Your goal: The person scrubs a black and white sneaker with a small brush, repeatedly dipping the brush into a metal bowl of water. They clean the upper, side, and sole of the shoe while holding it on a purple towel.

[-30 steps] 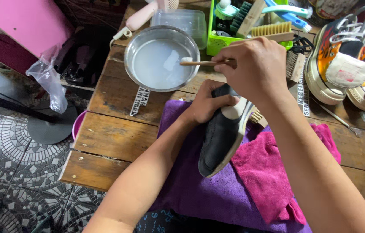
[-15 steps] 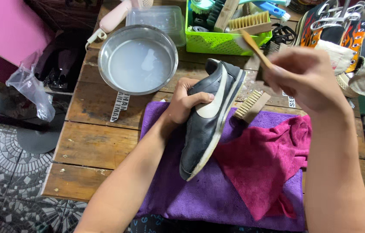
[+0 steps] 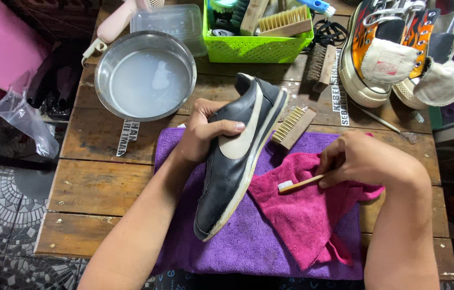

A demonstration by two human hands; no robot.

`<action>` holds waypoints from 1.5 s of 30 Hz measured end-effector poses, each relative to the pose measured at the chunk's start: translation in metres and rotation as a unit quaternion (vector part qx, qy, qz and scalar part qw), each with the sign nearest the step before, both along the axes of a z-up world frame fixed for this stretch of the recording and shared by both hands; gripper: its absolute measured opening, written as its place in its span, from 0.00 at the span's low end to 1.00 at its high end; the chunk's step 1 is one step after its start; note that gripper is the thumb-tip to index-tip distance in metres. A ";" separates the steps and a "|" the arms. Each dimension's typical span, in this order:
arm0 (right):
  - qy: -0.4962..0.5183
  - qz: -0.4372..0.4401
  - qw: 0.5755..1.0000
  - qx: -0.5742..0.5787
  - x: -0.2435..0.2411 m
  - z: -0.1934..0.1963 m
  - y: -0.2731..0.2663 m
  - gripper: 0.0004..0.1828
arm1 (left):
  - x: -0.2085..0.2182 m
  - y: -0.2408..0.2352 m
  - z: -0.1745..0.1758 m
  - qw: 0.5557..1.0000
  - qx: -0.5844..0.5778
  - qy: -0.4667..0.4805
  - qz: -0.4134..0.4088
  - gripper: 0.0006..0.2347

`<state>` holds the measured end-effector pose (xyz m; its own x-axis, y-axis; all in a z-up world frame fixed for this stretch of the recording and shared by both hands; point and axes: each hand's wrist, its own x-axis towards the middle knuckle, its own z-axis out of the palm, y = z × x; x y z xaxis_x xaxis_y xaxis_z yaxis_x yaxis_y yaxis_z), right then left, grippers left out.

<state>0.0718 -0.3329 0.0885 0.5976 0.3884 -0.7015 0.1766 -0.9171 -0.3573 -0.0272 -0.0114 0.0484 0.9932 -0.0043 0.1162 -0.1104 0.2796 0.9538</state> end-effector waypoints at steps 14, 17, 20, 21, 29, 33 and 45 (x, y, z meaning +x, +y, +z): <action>-0.123 0.101 0.881 0.445 0.000 0.006 0.012 0.19 | 0.019 0.044 -0.020 0.963 0.136 0.034 -0.229 0.14; -0.191 0.087 0.873 0.440 0.000 -0.007 0.016 0.18 | 0.025 0.053 -0.036 0.967 0.121 0.032 -0.221 0.13; -0.238 0.042 0.864 0.442 0.001 -0.017 0.020 0.16 | 0.021 0.048 -0.018 0.974 0.123 0.019 -0.187 0.15; -0.244 0.018 0.854 0.460 0.000 -0.020 0.022 0.15 | 0.016 0.043 -0.007 0.981 0.105 0.037 -0.160 0.08; -0.241 -0.016 0.844 0.479 -0.008 -0.024 0.031 0.09 | 0.031 0.035 -0.028 0.974 0.193 0.033 -0.114 0.11; -0.262 -0.005 0.826 0.499 -0.002 -0.035 0.036 0.12 | 0.030 0.030 -0.032 0.974 0.203 0.042 -0.091 0.08; -0.334 0.031 0.815 0.472 -0.007 -0.047 0.059 0.18 | 0.036 0.032 -0.042 0.983 0.123 0.054 -0.128 0.09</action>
